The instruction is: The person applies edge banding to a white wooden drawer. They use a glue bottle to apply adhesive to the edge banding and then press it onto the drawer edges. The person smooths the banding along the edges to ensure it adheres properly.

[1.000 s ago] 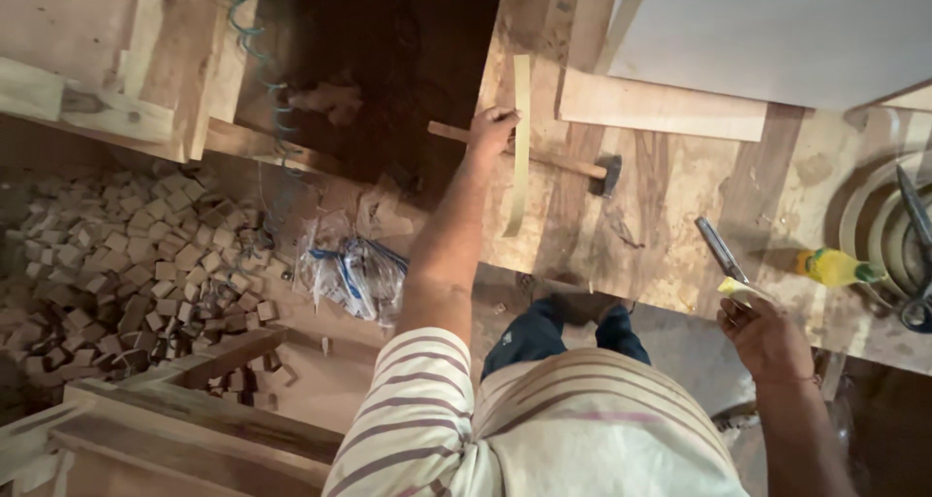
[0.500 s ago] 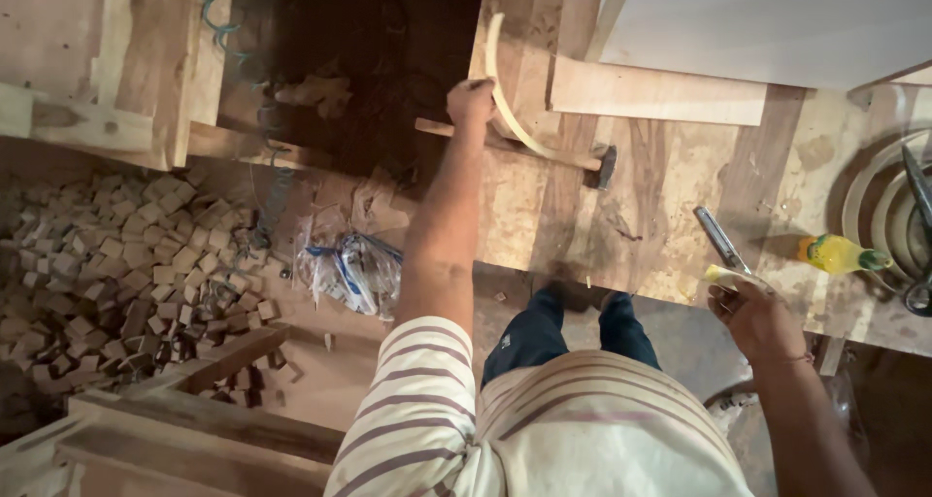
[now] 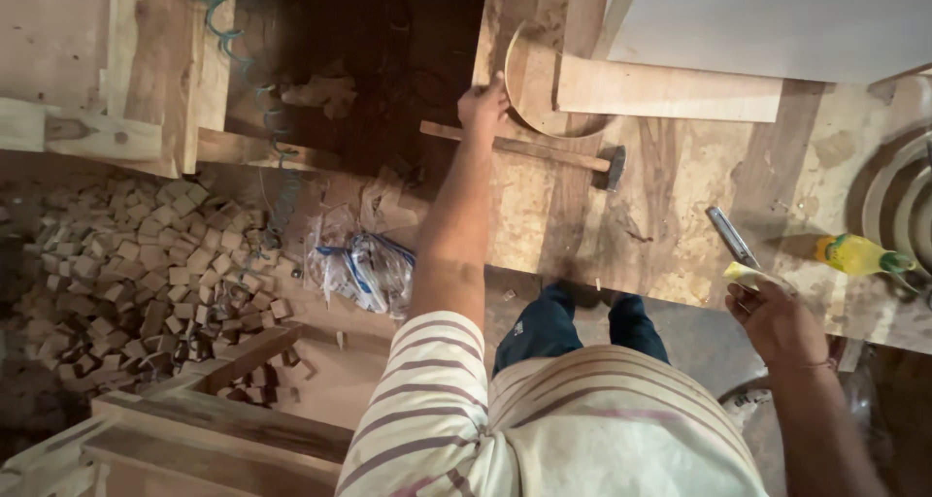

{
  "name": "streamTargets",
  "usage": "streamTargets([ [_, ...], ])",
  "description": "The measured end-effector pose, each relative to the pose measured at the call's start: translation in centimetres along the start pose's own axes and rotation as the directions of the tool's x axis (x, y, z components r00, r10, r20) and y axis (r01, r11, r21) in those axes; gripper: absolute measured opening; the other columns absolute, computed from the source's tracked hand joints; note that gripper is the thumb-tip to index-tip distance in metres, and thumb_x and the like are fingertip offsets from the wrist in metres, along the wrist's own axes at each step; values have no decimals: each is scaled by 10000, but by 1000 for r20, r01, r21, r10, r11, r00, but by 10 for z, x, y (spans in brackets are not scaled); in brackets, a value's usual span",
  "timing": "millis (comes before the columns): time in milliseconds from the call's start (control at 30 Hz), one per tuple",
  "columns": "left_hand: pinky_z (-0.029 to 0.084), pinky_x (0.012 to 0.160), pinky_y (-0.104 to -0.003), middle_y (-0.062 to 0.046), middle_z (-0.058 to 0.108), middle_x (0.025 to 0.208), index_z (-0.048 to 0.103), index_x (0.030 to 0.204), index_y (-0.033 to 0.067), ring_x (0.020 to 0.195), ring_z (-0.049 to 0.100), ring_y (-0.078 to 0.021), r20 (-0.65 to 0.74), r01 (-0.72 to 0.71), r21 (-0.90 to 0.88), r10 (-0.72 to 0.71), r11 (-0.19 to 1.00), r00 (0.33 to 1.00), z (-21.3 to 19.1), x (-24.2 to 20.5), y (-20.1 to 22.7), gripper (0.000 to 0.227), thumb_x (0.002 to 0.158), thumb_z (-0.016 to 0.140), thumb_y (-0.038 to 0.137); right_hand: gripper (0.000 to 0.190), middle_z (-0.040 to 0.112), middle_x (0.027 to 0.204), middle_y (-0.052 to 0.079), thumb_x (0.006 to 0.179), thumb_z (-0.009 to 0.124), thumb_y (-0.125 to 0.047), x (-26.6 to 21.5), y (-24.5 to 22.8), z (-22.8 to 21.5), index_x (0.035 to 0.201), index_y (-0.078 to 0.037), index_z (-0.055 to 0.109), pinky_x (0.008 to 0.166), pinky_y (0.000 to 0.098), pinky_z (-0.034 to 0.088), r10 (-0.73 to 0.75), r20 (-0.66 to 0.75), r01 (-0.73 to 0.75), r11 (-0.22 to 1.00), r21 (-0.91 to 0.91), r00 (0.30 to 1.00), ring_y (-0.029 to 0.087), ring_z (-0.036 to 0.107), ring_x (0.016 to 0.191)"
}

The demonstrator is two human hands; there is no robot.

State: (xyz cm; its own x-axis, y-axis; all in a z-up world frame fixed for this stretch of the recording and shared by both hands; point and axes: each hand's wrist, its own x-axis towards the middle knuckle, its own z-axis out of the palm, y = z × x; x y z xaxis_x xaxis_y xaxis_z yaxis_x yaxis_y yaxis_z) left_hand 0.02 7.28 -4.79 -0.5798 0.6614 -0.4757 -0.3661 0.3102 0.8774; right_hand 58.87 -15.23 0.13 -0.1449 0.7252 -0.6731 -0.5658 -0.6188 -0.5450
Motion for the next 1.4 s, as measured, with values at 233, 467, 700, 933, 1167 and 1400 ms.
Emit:
streamTargets([
  [233,509,515,-333,-88,707,811,678,944,3,667,695,-210,100,128,-225,-108,966,989,-23,9,-5,354,857,806,321,188,670,1131,139,1095,544,-124,5,-5,41,1205,5,626,902,423,509,-3,-12,2,991,-135,1000,267,641,997],
  [467,532,596,-392,-94,738,799,760,959,-21,708,709,-246,129,-236,212,212,948,969,-22,7,-24,368,848,816,325,206,691,1118,131,1081,538,-126,2,-10,63,1214,-1,635,914,429,522,2,39,3,991,-131,999,269,660,991],
  [700,588,745,-370,-119,810,889,821,996,101,804,773,-238,149,-280,738,256,614,955,-17,-3,-20,459,752,808,489,217,694,1135,142,1084,541,-129,9,-9,55,1218,13,636,923,424,525,9,52,-3,995,-99,999,272,664,1003],
  [933,578,823,-391,-125,799,974,807,1034,88,917,770,-274,123,-321,671,326,669,937,-21,-9,-9,386,793,762,387,213,651,1100,108,1101,565,-129,20,5,44,1228,34,619,899,377,511,-52,33,52,998,26,998,220,621,999],
  [1167,564,857,-346,-145,734,1069,696,1133,-51,946,675,-202,78,-537,316,542,782,837,-41,-58,-16,413,949,788,307,214,668,1015,99,1010,580,-201,1,-30,67,1118,-24,632,871,390,542,-60,101,43,985,164,993,226,644,928],
  [1400,532,911,-320,-123,658,1163,636,1241,-63,1016,620,-174,254,-683,180,637,708,728,-17,-153,63,364,990,741,179,198,669,1012,83,995,612,-132,-17,-126,122,1142,0,624,820,357,554,-227,92,200,950,241,970,198,660,901],
])
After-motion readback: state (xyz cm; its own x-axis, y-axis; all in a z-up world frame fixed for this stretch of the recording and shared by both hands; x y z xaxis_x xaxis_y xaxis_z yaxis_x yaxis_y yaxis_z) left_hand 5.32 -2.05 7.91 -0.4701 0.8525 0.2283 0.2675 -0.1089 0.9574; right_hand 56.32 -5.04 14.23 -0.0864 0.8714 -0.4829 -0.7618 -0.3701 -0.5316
